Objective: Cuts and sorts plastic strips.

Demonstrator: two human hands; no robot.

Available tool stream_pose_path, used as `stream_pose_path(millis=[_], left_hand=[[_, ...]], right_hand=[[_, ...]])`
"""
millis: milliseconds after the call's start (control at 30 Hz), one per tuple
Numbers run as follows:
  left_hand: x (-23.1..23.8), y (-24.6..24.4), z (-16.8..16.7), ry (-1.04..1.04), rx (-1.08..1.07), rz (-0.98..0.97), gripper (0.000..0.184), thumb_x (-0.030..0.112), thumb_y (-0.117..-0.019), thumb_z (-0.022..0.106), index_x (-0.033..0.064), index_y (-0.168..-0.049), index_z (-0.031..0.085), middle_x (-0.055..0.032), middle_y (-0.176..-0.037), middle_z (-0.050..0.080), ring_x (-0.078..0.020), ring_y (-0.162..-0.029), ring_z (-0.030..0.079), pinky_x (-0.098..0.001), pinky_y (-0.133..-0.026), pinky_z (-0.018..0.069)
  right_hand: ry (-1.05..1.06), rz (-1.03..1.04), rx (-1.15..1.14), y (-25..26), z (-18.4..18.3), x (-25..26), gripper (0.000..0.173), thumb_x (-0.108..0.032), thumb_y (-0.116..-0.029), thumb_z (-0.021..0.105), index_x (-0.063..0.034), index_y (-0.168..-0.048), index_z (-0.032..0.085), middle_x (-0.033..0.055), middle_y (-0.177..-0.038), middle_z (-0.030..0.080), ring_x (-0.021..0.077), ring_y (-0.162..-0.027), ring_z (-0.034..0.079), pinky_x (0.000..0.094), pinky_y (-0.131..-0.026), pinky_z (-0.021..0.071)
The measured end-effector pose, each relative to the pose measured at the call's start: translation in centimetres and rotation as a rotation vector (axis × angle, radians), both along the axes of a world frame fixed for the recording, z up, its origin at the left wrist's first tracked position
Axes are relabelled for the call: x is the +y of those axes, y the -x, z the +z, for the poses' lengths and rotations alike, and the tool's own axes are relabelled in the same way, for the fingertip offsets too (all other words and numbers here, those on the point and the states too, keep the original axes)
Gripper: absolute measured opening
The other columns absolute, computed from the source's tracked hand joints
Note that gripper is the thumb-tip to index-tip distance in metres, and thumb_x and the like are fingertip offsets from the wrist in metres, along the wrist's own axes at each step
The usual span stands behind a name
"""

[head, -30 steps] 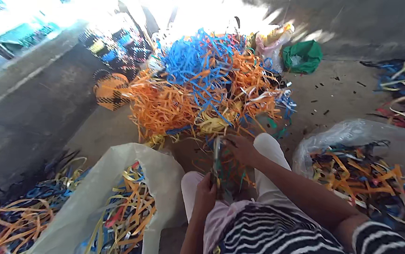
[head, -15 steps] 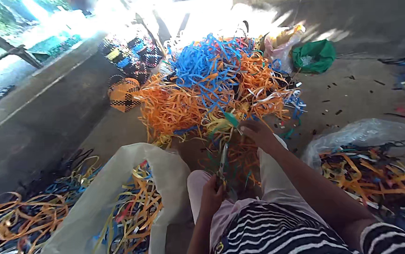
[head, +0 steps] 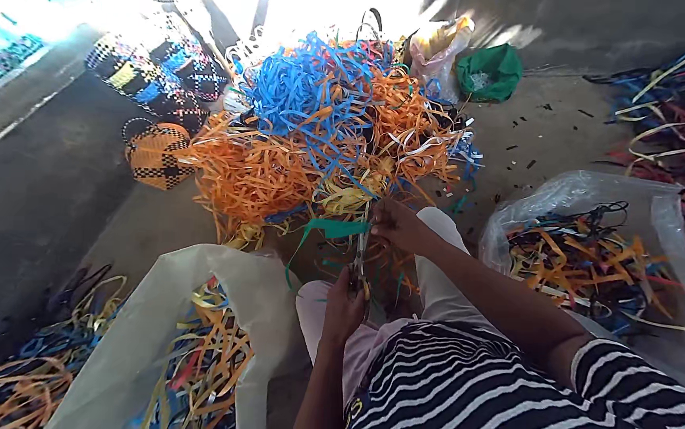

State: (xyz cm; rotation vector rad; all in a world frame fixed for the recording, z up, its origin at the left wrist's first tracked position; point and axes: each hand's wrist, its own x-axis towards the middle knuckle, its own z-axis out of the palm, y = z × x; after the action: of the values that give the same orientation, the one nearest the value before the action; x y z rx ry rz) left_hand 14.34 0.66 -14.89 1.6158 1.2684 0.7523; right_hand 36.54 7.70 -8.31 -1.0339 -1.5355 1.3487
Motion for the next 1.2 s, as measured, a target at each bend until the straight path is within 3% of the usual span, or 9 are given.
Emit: stream_pose_path(millis=[133,267,467,733,800,900,1000,1100,1200], left_hand=[[0.2,-0.8,0.7,0.038,0.046,0.043,0.045,0.008,-0.0937,0.052,-0.0053,-0.137,0.052,-0.0123,-0.095,0.071,-0.017,-0.075,0.072,-0.0351,-0.071,0.0612],[-0.1,-1.1,0.5,0.088,0.109,0.024,0.043,0.009,-0.0977,0.051,-0.004,-0.139,0.052,-0.0115,-0.093,0.072,-0.0171,-0.069,0.07,-0.036,-0.065,0.0606],[-0.8,-1.4,0.3,0.143,0.098,-0.02,0.037,0.009,-0.1001,0.051,-0.003,-0.135,0.055,-0.0095,-0.088,0.072,-0.0159,-0.066,0.07,-0.035,-0.064,0.0613],[-2.7,0.6,-1.3,0.096,0.084,0.073,0.034,0.004,-0.0947,0.053,-0.005,-0.126,0.061,-0.0085,-0.079,0.069,-0.013,-0.059,0.066,-0.0318,-0.058,0.058],[-3.5,1.3,-2.0,-0.152,0.013,0.247,0.034,0.006,-0.0938,0.054,-0.0127,-0.122,0.058,-0.0099,-0.085,0.071,-0.0096,-0.068,0.067,-0.0297,-0.064,0.058],[-1.9,1.5,-1.4,-0.564,-0.202,0.385,0.035,0.014,-0.1016,0.051,-0.0153,-0.12,0.046,-0.0161,-0.128,0.064,-0.0058,-0.116,0.063,-0.0245,-0.095,0.0534],[0.8,0.6,0.3,-0.633,-0.206,0.225,0.031,0.028,-0.1055,0.051,0.0024,-0.121,0.045,-0.0081,-0.15,0.051,-0.0059,-0.139,0.047,-0.0258,-0.11,0.0438],[1.3,-1.9,0.4,-0.475,-0.021,0.082,0.037,0.014,-0.0964,0.054,-0.0125,-0.122,0.052,-0.0141,-0.108,0.068,-0.0094,-0.088,0.067,-0.0282,-0.071,0.057],[1.0,-4.1,0.5,-0.26,0.151,-0.022,0.036,0.003,-0.0922,0.055,-0.0143,-0.124,0.055,-0.0198,-0.087,0.068,-0.0252,-0.067,0.067,-0.0447,-0.063,0.0572]], right_hand=[[0.064,-0.006,-0.011,0.3,0.1,-0.1,0.02,0.0,-0.1003,0.059,-0.0005,-0.117,0.048,0.0063,-0.087,0.061,0.0079,-0.061,0.057,0.0235,-0.059,0.0513],[0.139,0.03,-0.012,-0.3,0.1,0.0,0.053,-0.001,-0.0977,0.057,-0.0087,-0.149,0.043,0.01,-0.103,0.062,0.0112,-0.07,0.058,0.0274,-0.064,0.0523],[0.216,-0.075,0.102,0.7,-1.6,-0.2,0.014,-0.016,-0.1036,0.06,-0.0023,-0.102,0.063,-0.0025,-0.075,0.056,0.002,-0.062,0.049,0.0186,-0.06,0.0436],[0.154,-0.254,0.173,-0.3,-1.9,0.4,0.013,-0.013,-0.1031,0.06,-0.0047,-0.095,0.063,-0.0033,-0.07,0.053,0.0023,-0.058,0.047,0.0187,-0.057,0.0417],[0.109,-0.208,0.063,-1.0,-1.4,0.1,0.013,-0.013,-0.1027,0.06,-0.0004,-0.101,0.065,-0.0005,-0.078,0.058,0.0023,-0.065,0.051,0.0196,-0.063,0.0455],[-0.002,-0.007,-0.223,-2.2,-2.0,-0.6,0.027,-0.017,-0.1041,0.057,0.0057,-0.115,0.066,0.0131,-0.098,0.066,0.0121,-0.083,0.058,0.0292,-0.08,0.0494],[-0.103,0.136,-0.307,-2.5,-3.0,-1.8,0.027,-0.017,-0.1032,0.06,0.0074,-0.113,0.068,0.0199,-0.098,0.068,0.0212,-0.084,0.062,0.037,-0.081,0.0516],[-0.147,0.165,-0.316,-3.8,-3.8,-3.0,0.025,-0.014,-0.1028,0.06,0.0082,-0.11,0.068,0.0196,-0.094,0.068,0.0211,-0.081,0.062,0.0364,-0.078,0.0516],[-0.047,0.017,-0.397,-8.4,-4.8,-4.6,0.027,-0.017,-0.1032,0.059,0.0078,-0.11,0.069,0.022,-0.097,0.068,0.0265,-0.087,0.064,0.0431,-0.084,0.0508]])
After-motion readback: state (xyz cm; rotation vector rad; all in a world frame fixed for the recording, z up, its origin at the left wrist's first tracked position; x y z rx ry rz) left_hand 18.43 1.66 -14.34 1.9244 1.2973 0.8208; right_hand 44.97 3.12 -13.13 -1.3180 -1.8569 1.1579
